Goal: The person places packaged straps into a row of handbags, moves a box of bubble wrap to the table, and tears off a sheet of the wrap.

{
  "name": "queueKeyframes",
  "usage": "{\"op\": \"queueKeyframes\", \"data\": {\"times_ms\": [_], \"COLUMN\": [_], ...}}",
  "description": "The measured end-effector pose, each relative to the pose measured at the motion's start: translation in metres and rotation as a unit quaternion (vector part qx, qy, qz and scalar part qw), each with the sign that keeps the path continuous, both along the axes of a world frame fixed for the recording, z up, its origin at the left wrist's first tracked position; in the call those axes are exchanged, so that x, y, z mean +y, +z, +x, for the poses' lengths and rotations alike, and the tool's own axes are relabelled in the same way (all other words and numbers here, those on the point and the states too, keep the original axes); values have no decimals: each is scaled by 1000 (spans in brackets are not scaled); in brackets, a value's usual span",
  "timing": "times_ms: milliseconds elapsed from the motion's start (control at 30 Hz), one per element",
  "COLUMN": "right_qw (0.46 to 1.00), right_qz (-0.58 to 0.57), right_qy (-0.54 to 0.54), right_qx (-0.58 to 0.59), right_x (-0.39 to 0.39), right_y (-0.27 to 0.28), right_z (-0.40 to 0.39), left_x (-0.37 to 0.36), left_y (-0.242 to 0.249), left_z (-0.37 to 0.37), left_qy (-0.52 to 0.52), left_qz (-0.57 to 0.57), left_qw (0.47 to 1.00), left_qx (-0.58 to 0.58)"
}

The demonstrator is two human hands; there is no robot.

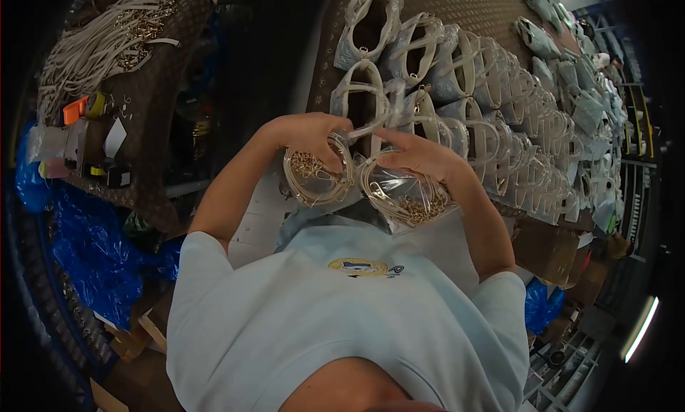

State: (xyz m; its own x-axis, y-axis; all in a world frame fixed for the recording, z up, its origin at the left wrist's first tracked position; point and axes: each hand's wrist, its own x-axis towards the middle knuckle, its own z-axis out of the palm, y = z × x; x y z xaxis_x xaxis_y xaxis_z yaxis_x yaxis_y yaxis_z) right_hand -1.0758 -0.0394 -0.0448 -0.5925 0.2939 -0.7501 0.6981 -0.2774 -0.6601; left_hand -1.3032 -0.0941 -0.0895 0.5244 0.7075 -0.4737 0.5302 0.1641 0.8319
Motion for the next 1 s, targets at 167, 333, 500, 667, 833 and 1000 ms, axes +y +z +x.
{"op": "queueKeyframes", "data": {"times_ms": [167, 333, 500, 667, 833, 1000], "right_qw": [976, 885, 777, 740, 701, 748], "right_qz": [29, 466, 568, 546, 539, 466], "right_qy": [-215, -2, 230, 337, 432, 405], "right_qx": [17, -21, -148, -202, -178, -244], "right_x": [5, 4, 30, 51, 62, 95], "right_y": [-25, -12, -27, -49, -54, -89], "right_z": [12, -24, -87, -127, -144, -152], "left_x": [-5, -10, -2, -5, -15, -14], "left_y": [-47, -50, -54, -65, -64, -62], "left_z": [-2, 11, 18, 23, 20, 11], "left_qy": [106, 89, 42, 48, 71, 79], "left_qz": [-45, -73, -52, -84, -89, -83], "left_qw": [965, 955, 957, 915, 931, 930], "left_qx": [-236, -272, -282, -392, -346, -349]}}
